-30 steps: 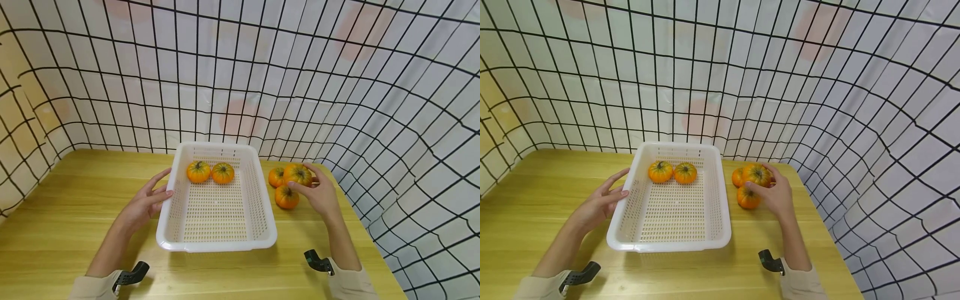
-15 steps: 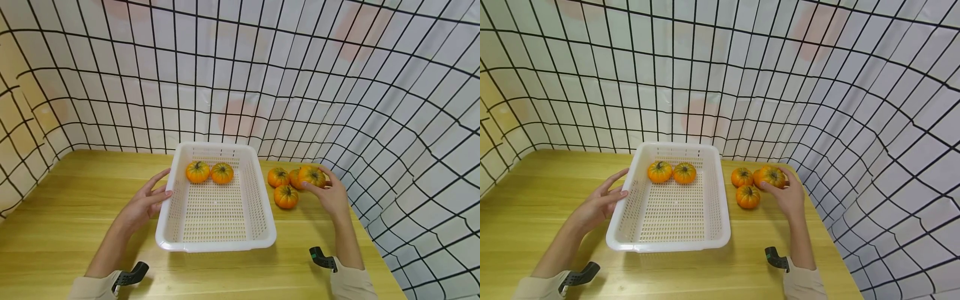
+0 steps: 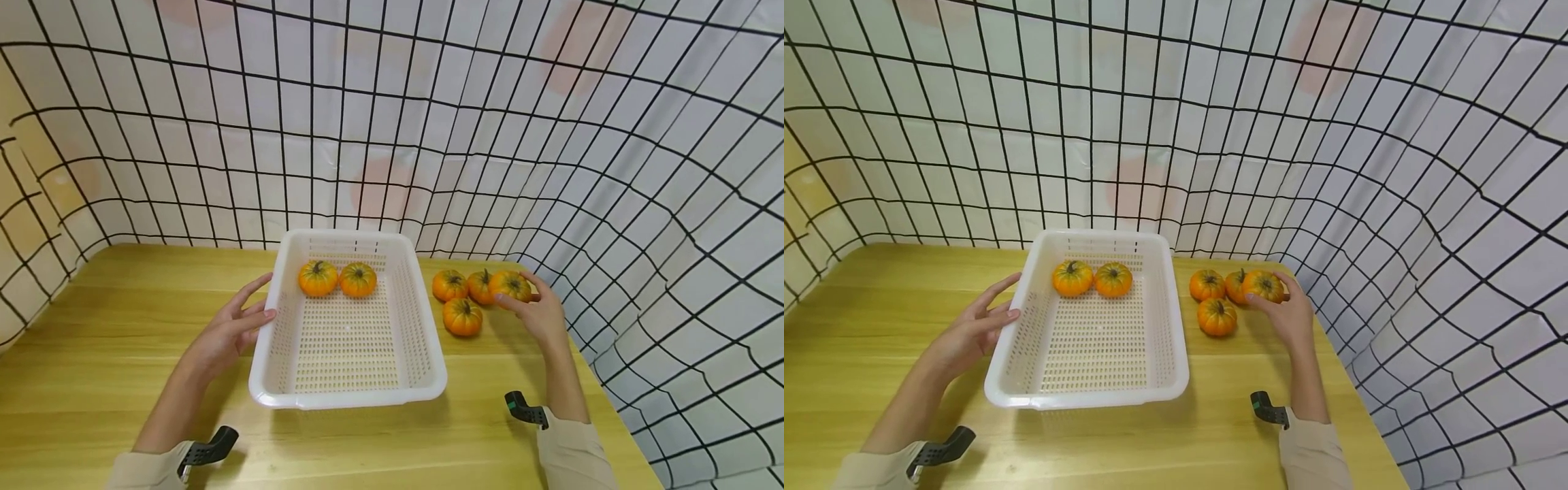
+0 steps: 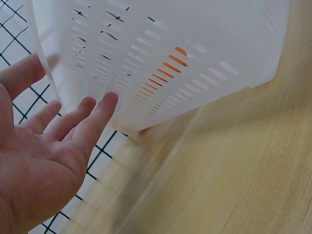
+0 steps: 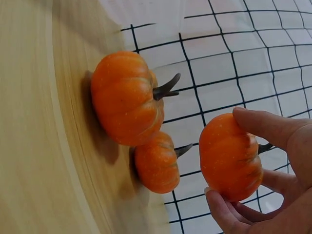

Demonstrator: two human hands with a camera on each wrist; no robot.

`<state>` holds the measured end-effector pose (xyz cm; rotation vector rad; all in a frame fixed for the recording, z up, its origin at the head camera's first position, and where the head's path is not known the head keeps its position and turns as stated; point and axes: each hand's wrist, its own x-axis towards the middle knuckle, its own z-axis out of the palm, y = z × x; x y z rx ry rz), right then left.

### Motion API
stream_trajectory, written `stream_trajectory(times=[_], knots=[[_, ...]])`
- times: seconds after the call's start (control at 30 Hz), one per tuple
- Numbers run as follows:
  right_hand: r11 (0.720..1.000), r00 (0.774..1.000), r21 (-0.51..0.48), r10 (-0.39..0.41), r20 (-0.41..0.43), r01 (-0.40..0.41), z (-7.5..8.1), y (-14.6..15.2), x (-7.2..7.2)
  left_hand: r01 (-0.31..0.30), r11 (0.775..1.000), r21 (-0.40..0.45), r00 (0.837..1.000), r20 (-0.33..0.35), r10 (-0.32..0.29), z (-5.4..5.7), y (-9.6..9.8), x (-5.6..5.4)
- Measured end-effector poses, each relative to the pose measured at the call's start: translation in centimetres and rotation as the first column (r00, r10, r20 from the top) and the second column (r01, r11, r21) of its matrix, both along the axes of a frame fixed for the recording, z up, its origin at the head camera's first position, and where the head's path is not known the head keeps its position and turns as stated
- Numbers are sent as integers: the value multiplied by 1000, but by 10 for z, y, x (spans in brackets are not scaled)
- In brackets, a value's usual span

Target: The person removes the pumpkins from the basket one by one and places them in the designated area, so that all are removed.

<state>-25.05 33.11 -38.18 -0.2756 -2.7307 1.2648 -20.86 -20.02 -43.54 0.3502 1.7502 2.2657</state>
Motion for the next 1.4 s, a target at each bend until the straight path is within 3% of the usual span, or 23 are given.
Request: stream_trajectory(times=[0.43, 1.1, 1.4], knots=[[999, 994, 35, 38, 102, -42, -11, 12, -2, 9, 1000, -12, 1000, -3, -9, 2, 2, -3], [987, 970, 31, 149, 190, -157, -21, 22, -8, -14, 999, -35, 1000, 3, 14, 3, 2, -1], [974, 956, 93, 178, 235, -205, -26, 24, -11, -19, 999, -26, 1000, 9, 19, 1, 0, 0]])
